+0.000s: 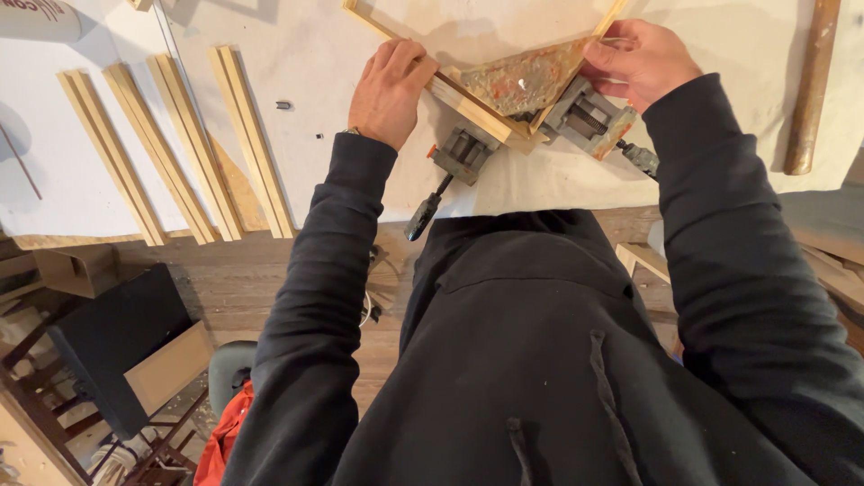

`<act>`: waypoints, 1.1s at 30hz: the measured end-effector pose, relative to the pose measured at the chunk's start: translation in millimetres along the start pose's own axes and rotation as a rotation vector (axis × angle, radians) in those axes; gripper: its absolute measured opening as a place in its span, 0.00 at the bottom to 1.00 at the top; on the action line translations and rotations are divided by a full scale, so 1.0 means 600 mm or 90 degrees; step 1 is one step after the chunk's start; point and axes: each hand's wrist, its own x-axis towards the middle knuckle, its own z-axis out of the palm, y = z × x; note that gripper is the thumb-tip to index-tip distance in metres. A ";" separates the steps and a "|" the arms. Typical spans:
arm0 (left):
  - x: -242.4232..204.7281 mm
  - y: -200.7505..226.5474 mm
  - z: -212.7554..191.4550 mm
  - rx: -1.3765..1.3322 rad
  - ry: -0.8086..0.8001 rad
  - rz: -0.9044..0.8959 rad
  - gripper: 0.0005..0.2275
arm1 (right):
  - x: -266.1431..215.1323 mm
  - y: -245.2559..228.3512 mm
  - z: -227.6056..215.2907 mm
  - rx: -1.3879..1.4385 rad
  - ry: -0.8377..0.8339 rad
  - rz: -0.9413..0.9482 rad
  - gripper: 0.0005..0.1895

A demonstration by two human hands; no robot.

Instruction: The recorder is assembling wooden frames by gluing pieces together and securing them using corner clamps and a hammer.

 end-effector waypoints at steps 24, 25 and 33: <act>0.001 -0.001 -0.005 -0.017 -0.028 0.005 0.10 | 0.020 0.011 0.009 0.017 0.069 0.048 0.14; 0.002 -0.002 -0.004 -0.009 -0.034 0.005 0.10 | 0.015 0.009 0.011 0.027 0.066 0.024 0.14; 0.004 -0.006 0.000 0.000 -0.047 0.005 0.12 | -0.002 0.000 -0.001 0.059 -0.047 -0.035 0.21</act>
